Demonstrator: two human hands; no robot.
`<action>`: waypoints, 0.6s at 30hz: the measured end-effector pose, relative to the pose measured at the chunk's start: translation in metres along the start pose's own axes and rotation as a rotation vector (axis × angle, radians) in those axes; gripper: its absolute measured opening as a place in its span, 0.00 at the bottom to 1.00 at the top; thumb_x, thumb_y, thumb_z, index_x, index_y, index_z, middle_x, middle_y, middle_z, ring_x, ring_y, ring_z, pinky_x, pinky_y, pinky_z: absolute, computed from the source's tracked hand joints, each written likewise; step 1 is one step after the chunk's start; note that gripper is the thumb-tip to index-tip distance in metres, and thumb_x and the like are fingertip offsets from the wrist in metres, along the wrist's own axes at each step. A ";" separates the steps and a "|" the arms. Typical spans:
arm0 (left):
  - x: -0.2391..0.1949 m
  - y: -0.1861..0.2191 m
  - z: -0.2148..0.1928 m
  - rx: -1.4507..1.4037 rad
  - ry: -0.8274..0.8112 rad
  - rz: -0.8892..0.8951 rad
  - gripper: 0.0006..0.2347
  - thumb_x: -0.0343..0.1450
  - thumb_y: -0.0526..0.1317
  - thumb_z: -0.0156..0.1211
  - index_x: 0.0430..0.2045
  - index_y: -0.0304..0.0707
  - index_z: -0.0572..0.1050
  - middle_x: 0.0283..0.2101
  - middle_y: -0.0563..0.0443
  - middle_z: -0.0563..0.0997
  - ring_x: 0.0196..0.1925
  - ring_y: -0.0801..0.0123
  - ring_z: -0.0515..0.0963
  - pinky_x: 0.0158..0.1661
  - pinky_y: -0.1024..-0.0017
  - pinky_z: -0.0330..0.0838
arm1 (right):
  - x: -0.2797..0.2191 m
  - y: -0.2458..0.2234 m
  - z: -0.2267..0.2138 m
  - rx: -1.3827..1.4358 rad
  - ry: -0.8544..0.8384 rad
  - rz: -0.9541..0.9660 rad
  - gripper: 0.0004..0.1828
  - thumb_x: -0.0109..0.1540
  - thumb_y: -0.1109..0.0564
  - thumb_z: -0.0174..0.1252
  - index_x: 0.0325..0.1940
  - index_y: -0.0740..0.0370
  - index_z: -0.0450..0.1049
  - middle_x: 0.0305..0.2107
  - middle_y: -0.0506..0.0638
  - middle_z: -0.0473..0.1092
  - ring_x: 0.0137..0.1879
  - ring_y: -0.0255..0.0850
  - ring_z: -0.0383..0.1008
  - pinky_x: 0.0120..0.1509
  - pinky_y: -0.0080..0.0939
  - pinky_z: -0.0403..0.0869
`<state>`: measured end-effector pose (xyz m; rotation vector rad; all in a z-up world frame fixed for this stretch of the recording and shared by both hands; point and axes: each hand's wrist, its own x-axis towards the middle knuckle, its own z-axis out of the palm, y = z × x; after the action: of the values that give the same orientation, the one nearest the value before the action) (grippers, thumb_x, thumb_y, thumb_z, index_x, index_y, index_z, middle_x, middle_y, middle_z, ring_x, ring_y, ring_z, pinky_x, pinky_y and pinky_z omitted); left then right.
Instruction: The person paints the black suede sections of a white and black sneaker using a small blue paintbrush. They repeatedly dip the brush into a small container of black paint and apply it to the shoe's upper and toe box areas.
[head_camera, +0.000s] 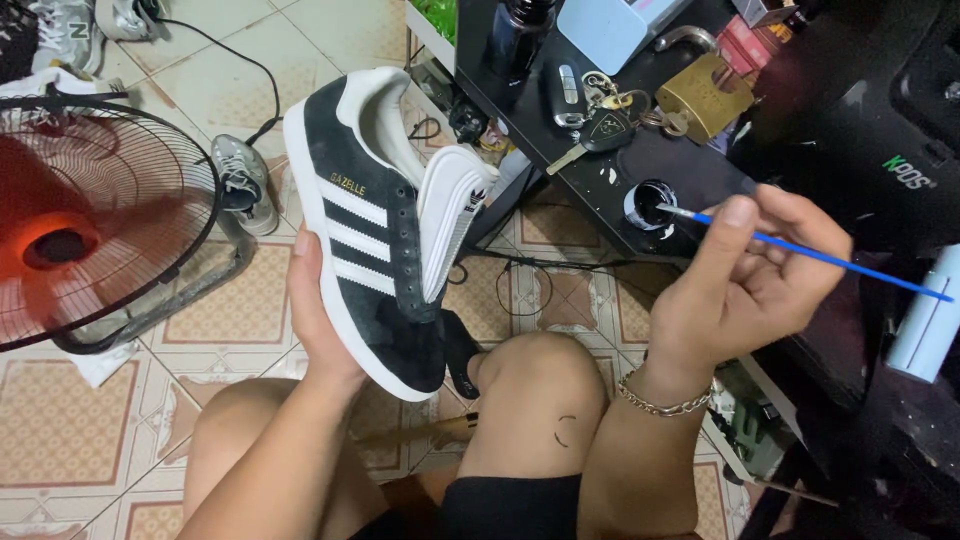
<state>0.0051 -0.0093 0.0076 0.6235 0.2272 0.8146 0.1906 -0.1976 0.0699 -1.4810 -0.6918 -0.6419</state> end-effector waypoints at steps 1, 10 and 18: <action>0.001 0.001 0.002 0.019 0.001 0.026 0.24 0.81 0.50 0.34 0.67 0.32 0.63 0.59 0.42 0.76 0.59 0.59 0.77 0.61 0.61 0.71 | 0.001 -0.002 0.001 -0.022 0.006 0.008 0.08 0.78 0.65 0.57 0.59 0.68 0.65 0.45 0.48 0.68 0.42 0.28 0.66 0.48 0.24 0.68; 0.001 0.000 0.002 0.026 0.016 0.038 0.24 0.81 0.50 0.35 0.67 0.33 0.62 0.59 0.43 0.76 0.59 0.61 0.77 0.62 0.62 0.71 | 0.000 0.001 -0.002 -0.016 -0.019 -0.027 0.07 0.80 0.65 0.57 0.58 0.68 0.65 0.44 0.49 0.68 0.42 0.30 0.67 0.49 0.25 0.69; 0.003 -0.023 -0.033 -0.056 0.108 0.005 0.23 0.83 0.51 0.40 0.60 0.27 0.69 0.51 0.40 0.79 0.53 0.60 0.80 0.55 0.64 0.74 | -0.018 -0.009 0.007 0.151 0.172 -0.030 0.09 0.79 0.64 0.58 0.51 0.69 0.65 0.37 0.55 0.68 0.34 0.36 0.67 0.38 0.31 0.66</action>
<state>0.0073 -0.0044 -0.0326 0.5287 0.3004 0.8572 0.1718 -0.1911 0.0625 -1.2627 -0.6157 -0.7157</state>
